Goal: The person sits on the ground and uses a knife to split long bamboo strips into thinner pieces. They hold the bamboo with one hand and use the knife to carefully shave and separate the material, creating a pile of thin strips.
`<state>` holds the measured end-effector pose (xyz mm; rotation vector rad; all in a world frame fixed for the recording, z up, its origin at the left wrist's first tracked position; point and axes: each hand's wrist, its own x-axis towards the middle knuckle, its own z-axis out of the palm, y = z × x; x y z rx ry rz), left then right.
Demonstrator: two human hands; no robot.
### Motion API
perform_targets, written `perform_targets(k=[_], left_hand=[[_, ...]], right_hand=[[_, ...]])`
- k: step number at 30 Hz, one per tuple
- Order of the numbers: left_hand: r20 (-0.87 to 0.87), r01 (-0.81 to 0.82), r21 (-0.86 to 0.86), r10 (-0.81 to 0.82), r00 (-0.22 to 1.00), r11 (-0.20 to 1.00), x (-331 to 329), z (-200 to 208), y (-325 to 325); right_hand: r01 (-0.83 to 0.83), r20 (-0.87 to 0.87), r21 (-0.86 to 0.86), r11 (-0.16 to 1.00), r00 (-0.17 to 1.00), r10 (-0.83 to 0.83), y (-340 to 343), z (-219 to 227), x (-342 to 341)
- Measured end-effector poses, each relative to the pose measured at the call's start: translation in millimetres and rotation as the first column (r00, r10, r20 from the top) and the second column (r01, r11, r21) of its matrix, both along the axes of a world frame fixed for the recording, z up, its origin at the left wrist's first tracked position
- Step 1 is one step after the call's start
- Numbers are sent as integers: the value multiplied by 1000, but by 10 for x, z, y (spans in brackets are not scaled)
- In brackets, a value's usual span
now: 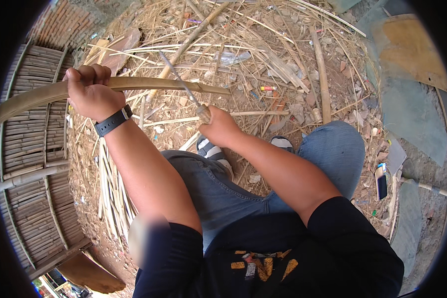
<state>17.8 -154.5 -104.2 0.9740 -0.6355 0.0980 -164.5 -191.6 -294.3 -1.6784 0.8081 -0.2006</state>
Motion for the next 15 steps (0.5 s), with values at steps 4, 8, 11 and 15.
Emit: perform_targets(k=[4, 8, 11, 15], left_hand=[[-7, 3, 12, -3, 1000, 1000, -32, 8, -26], [-23, -5, 22, 6, 1000, 1000, -70, 55, -56], [-23, -23, -3, 23, 999, 1000, 63, 26, 6], [-23, 0, -23, -1, 1000, 1000, 20, 19, -16]], right_hand=[[-65, 141, -103, 993, 987, 79, 39, 321, 5], [107, -29, -118, 987, 993, -111, -114, -776, -171], [61, -89, -82, 995, 994, -69, -99, -641, -74], [68, -83, 19, 997, 994, -66, -17, -191, -89]])
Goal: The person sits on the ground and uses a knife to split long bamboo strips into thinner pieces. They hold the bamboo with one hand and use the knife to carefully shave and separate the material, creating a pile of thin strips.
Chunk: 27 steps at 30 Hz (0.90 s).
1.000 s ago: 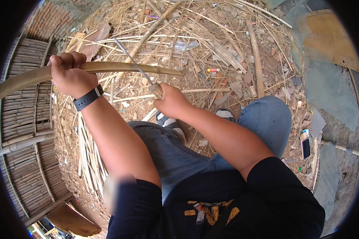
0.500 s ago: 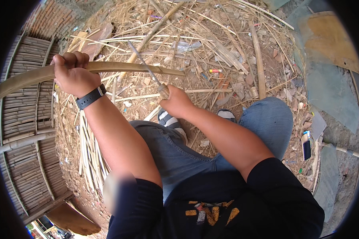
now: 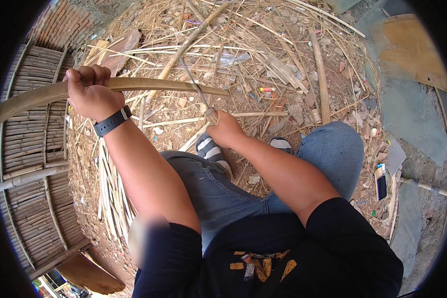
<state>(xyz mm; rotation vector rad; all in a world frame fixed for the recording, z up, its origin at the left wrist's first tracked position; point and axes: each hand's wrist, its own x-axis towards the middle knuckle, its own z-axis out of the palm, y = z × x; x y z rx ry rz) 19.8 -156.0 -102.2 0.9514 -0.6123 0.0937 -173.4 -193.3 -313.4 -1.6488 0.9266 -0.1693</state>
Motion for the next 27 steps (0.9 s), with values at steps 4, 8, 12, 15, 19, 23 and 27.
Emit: perform_targets(k=[4, 8, 12, 15, 19, 23, 27], left_hand=[[-10, -26, 46, 27, 1000, 999, -85, 4, -12], [-1, 6, 45, -6, 1000, 999, -138, 27, -49], [-14, -29, 32, 29, 999, 999, -44, 53, -27], [-18, -35, 35, 36, 999, 999, -76, 35, -20], [-1, -31, 55, 31, 1000, 998, -64, 9, -11], [-4, -22, 55, 22, 1000, 998, -58, -4, -23], [-17, -21, 48, 21, 1000, 999, -120, 35, -63]], right_hand=[[-99, 134, -78, 992, 985, 109, 83, 483, 75], [-19, 97, -151, 988, 995, 34, 2, -233, -20], [-45, -70, -112, 993, 997, 37, -175, -407, -12], [3, -101, -70, 998, 995, -10, -1, -248, 25], [-42, 1, 3, 999, 999, 42, 28, 155, 18], [-73, 189, -122, 990, 977, 96, 131, 434, 123], [37, 78, -132, 991, 997, -27, 52, -393, 11]])
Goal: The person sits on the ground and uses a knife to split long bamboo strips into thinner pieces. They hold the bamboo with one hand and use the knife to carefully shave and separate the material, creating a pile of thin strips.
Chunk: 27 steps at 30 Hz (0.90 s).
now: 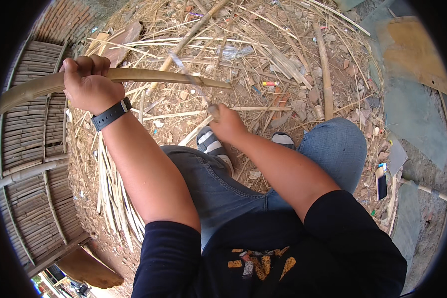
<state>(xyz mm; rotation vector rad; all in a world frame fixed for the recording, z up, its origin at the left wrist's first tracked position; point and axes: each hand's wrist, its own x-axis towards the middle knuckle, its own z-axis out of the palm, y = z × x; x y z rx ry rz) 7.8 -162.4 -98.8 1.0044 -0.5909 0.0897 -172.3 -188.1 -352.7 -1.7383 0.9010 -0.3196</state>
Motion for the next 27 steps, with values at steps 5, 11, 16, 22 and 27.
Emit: perform_targets(k=[5, 11, 16, 22, 27], left_hand=[[53, 23, 2, -23, 998, 1000, -59, 17, -38], [38, 1, 18, -2, 999, 1000, -49, -5, -2], [23, -3, 9, 2, 1000, 1000, 54, -34, 41], [3, -40, 7, 40, 999, 999, -31, 22, -34], [71, 54, -34, -52, 996, 998, 65, -21, -25]], right_hand=[[158, -335, 245, 956, 940, -69, -128, -709, -215], [153, -82, 123, 981, 986, -144, 14, -65, 140], [-28, 94, 21, 999, 995, 26, 81, 452, 183], [101, -152, 93, 991, 985, -86, -105, -267, -10], [75, -14, 84, 994, 997, -74, 33, 162, 113]])
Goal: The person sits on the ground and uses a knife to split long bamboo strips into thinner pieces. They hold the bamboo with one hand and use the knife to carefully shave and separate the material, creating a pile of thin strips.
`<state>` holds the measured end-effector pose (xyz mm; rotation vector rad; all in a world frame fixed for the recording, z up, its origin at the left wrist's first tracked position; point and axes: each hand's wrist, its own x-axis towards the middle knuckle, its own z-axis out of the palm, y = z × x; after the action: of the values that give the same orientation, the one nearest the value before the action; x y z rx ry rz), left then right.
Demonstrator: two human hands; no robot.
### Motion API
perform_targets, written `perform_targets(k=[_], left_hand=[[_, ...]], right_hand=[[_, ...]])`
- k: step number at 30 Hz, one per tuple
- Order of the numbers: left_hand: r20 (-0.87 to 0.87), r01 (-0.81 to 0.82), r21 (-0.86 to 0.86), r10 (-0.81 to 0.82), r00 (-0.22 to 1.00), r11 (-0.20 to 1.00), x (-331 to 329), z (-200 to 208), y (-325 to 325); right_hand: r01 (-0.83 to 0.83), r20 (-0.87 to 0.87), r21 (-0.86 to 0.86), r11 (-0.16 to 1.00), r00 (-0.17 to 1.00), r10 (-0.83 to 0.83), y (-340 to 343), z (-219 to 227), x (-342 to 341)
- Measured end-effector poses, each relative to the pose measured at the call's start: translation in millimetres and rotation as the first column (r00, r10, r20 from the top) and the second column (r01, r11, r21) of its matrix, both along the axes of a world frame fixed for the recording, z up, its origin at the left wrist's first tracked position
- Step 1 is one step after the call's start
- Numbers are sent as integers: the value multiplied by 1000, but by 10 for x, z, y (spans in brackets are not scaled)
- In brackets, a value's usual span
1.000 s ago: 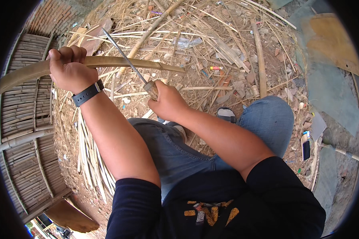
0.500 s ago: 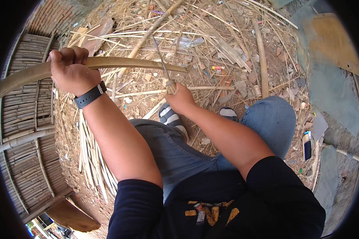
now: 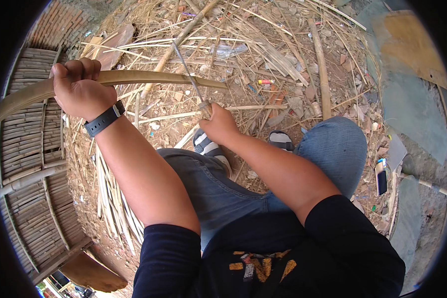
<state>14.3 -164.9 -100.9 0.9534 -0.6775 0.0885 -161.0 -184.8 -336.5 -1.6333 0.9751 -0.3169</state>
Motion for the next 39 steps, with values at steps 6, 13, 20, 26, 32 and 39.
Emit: perform_targets(k=[6, 13, 20, 26, 32, 39], left_hand=[[-31, -30, 19, 30, 999, 999, -15, 0, 25], [-49, 212, 7, -212, 976, 977, 76, 40, 172], [-25, 689, 84, -690, 723, 720, 22, 240, 289], [-34, 756, 67, -756, 654, 651, 183, 148, 371], [-43, 719, 51, -718, 695, 693, 83, 142, 272], [-8, 704, 46, -705, 710, 709, 122, 139, 304]], right_hand=[[-38, -5, 58, 998, 999, 38, -118, -98, -70], [-333, -48, -58, 941, 942, 331, -626, 523, -147], [-392, -72, 141, 909, 912, 404, -744, 528, -278], [-418, -47, 42, 907, 906, 420, -722, 516, -253], [-287, 9, 280, 916, 955, 297, -613, 14, -276], [-264, -89, 127, 956, 957, 276, -569, -65, -260]])
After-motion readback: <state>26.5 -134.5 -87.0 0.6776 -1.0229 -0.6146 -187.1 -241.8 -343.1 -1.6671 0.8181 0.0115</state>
